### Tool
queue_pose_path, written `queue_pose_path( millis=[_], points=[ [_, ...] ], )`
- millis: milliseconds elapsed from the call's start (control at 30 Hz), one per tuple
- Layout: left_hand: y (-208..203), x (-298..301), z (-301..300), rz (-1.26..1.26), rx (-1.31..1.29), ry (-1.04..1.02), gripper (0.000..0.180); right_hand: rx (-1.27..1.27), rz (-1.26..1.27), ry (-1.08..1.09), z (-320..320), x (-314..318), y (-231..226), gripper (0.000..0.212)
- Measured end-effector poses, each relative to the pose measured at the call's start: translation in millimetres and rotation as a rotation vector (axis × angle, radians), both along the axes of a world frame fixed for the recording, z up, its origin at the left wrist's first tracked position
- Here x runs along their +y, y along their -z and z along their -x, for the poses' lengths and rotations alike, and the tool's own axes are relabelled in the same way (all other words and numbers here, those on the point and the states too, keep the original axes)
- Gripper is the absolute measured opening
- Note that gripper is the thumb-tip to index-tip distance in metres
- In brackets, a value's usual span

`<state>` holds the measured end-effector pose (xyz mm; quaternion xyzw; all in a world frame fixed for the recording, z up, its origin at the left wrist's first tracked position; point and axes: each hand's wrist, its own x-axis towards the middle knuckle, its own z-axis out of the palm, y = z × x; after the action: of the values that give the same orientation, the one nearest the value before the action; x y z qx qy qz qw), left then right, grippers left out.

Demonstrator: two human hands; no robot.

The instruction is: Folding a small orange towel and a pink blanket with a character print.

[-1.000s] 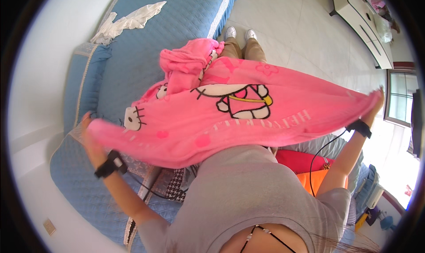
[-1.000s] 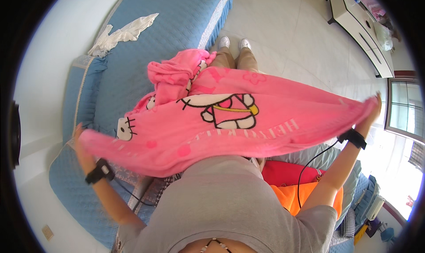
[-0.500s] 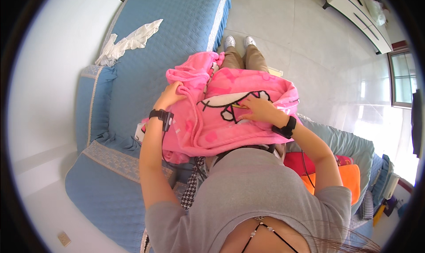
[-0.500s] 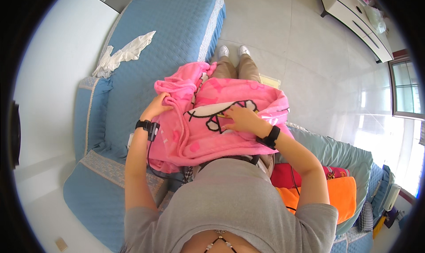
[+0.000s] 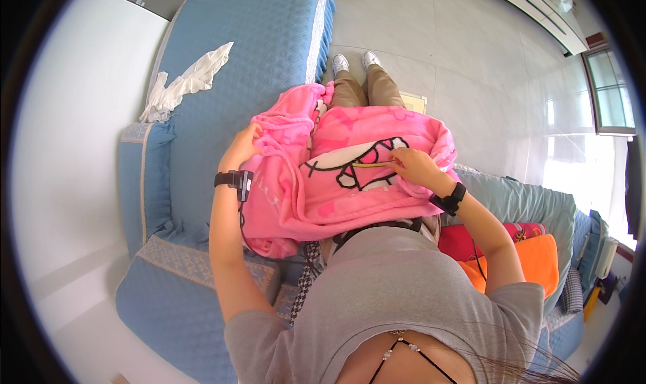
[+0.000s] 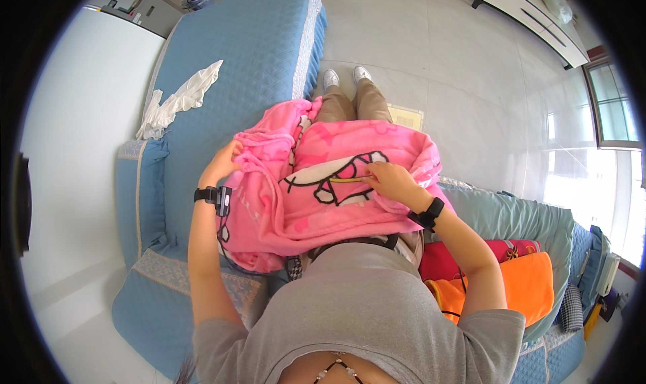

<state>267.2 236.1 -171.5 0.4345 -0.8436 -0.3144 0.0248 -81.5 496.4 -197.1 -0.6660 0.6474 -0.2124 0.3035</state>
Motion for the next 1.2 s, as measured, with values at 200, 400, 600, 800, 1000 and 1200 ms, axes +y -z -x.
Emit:
queue_pose_path(
  millis=[200,400,600,800,1000,1200],
  points=[
    [9.7,-12.7,7.7,0.317,0.12,0.036,0.02,0.058,0.035,-0.038,-3.7,-1.9,9.2,0.015],
    [36.1,-12.7,30.3,0.556,0.02,-0.188,0.024,0.128,0.109,-0.066,-0.3,0.0,11.3,0.015],
    [87.8,-63.3,-18.4,0.115,-0.155,-0.525,0.048,0.071,-0.021,-0.094,2.2,-4.0,-11.5,0.015],
    [50.0,-55.9,16.7,-0.397,-0.218,-0.362,0.035,0.111,0.115,0.03,29.3,-3.5,-8.9,0.014],
    [59.3,-36.5,-4.7,0.447,0.173,0.051,0.019,0.14,0.104,-0.04,16.3,-6.0,-2.0,0.015],
    [20.3,-7.4,4.0,0.144,-0.436,0.119,0.025,0.134,0.048,-0.046,14.3,4.6,0.8,0.016]
  ],
)
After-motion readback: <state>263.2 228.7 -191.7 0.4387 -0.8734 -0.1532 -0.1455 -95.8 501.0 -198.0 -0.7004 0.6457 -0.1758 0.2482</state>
